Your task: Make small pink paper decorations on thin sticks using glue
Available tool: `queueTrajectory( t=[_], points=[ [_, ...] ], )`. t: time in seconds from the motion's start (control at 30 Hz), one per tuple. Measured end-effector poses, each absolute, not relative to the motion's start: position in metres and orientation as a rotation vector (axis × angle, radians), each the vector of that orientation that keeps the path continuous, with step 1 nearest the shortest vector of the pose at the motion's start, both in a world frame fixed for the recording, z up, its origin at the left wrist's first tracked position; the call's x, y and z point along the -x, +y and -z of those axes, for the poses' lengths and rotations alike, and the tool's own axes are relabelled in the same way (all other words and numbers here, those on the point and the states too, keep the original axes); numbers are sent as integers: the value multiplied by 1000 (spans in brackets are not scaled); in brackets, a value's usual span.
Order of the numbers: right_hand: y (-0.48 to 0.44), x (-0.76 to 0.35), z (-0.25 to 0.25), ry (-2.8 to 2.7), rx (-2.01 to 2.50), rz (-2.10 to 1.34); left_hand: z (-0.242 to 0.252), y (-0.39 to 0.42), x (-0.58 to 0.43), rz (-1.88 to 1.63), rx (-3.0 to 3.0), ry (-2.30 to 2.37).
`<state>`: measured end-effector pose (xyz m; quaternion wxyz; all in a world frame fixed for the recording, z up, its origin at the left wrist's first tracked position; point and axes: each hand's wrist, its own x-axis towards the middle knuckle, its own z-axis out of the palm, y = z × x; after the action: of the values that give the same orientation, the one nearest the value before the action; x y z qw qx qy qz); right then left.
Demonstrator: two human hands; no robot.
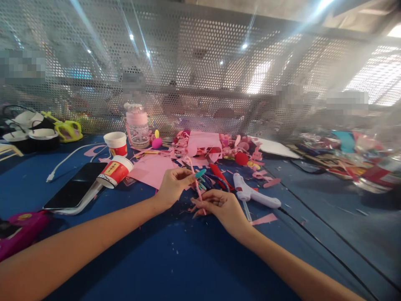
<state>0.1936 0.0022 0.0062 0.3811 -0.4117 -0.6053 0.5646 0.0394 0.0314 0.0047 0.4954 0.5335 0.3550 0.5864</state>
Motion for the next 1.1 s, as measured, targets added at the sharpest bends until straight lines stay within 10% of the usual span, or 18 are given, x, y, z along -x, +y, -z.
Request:
queueTrajectory(
  t=[0.43, 1.1],
  points=[
    [0, -202, -10, -2175, 969, -489, 6, 34, -39, -1360, -1221, 855],
    [8, -218, -2, -1899, 1205, -839, 9, 40, -38, -1345, -1010, 781]
  ],
)
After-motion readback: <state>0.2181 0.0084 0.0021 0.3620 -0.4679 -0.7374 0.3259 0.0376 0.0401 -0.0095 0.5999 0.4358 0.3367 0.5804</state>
